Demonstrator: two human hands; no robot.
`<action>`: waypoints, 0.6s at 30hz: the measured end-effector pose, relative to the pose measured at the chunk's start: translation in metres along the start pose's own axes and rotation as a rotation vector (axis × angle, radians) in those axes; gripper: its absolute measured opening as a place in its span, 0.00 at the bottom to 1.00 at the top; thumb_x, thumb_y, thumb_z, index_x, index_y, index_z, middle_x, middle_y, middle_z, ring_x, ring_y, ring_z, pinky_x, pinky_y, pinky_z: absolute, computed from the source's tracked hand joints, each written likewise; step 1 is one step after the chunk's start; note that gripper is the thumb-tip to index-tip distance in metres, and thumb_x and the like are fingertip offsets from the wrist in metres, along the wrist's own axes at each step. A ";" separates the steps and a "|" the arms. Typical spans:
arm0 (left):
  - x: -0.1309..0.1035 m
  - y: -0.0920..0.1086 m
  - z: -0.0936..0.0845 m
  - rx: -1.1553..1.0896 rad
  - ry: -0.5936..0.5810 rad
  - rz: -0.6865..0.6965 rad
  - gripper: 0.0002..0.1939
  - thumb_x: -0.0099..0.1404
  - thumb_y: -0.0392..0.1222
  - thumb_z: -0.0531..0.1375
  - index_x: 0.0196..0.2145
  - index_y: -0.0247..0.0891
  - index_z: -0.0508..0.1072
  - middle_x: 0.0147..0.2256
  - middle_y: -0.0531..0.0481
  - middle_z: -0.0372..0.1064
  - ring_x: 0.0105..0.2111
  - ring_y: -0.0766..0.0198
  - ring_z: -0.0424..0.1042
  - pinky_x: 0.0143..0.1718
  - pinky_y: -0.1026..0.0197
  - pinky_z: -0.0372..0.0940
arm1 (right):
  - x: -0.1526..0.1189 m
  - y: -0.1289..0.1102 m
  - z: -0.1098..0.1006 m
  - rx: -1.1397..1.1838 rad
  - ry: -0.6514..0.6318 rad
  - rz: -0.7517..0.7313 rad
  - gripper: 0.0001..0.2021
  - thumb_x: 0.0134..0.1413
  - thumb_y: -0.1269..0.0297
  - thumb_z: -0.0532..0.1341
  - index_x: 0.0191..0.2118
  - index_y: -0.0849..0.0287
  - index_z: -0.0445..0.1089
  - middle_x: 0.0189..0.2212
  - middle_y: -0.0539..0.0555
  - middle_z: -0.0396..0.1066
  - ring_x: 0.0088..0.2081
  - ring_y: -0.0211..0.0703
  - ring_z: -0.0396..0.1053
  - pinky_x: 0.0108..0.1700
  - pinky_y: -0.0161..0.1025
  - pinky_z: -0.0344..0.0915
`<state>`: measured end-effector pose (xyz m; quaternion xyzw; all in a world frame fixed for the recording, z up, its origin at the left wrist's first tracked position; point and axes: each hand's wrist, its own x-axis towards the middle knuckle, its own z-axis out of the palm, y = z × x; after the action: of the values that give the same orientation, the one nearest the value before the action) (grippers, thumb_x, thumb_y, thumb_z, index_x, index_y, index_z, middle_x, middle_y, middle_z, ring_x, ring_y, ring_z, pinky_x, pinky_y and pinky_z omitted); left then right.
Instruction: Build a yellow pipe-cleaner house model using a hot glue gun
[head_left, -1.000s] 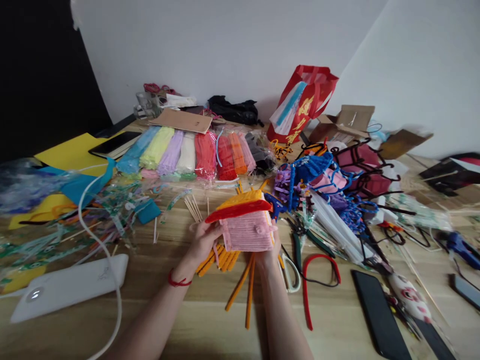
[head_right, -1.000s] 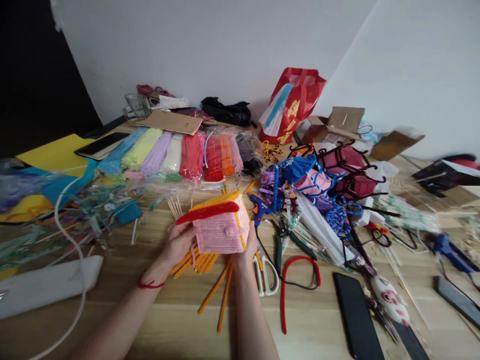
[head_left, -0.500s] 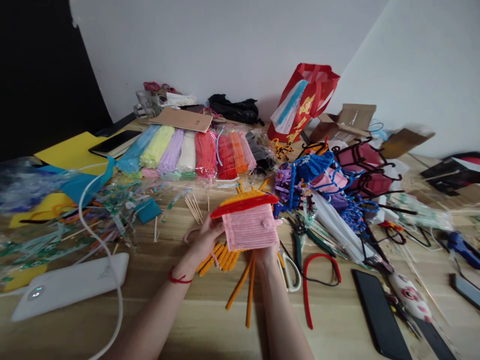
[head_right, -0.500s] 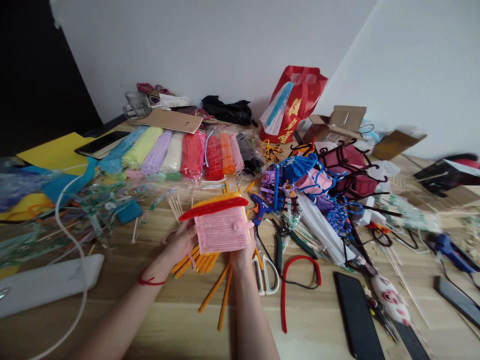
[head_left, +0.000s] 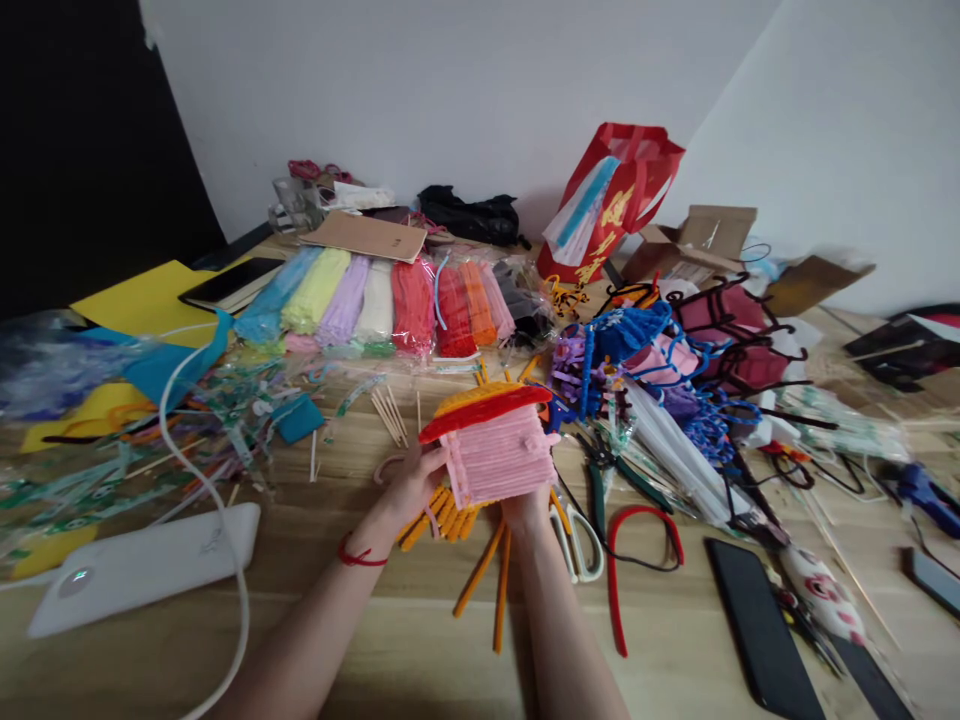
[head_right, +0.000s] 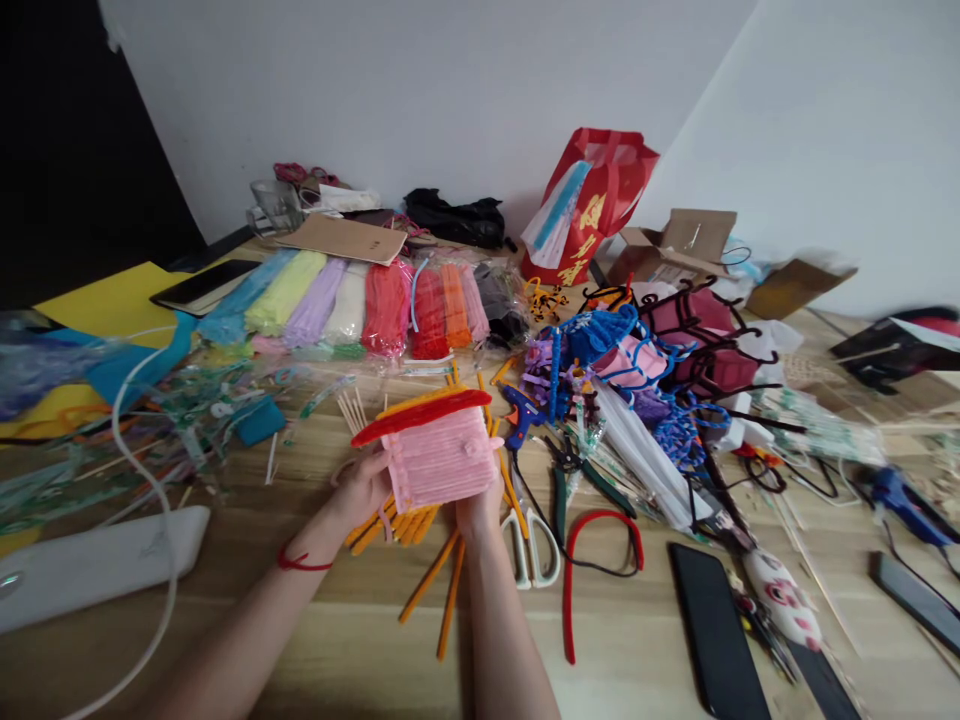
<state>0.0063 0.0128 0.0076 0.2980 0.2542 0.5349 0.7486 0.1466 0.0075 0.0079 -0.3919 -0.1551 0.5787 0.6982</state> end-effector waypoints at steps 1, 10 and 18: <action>0.000 -0.001 0.000 -0.006 0.016 -0.002 0.21 0.51 0.48 0.67 0.43 0.39 0.76 0.45 0.44 0.75 0.52 0.48 0.69 0.55 0.50 0.62 | 0.001 -0.001 0.000 0.004 -0.012 -0.003 0.21 0.46 0.40 0.62 0.31 0.54 0.72 0.32 0.48 0.76 0.45 0.47 0.71 0.50 0.43 0.65; 0.004 -0.002 0.000 -0.024 0.118 0.040 0.24 0.51 0.50 0.68 0.45 0.40 0.74 0.47 0.46 0.73 0.52 0.50 0.68 0.52 0.52 0.64 | -0.009 -0.015 0.002 0.057 -0.253 0.003 0.32 0.41 0.32 0.60 0.49 0.46 0.65 0.48 0.50 0.72 0.51 0.49 0.67 0.53 0.48 0.61; 0.004 0.001 0.001 -0.049 0.054 0.042 0.29 0.47 0.46 0.71 0.47 0.38 0.72 0.49 0.43 0.72 0.55 0.49 0.66 0.57 0.51 0.60 | -0.014 -0.013 0.004 -0.083 -0.209 -0.056 0.36 0.36 0.53 0.71 0.54 0.49 0.61 0.51 0.54 0.69 0.53 0.52 0.66 0.54 0.51 0.61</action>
<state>0.0074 0.0168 0.0084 0.2704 0.2550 0.5644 0.7371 0.1487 -0.0049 0.0230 -0.3533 -0.2618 0.5898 0.6774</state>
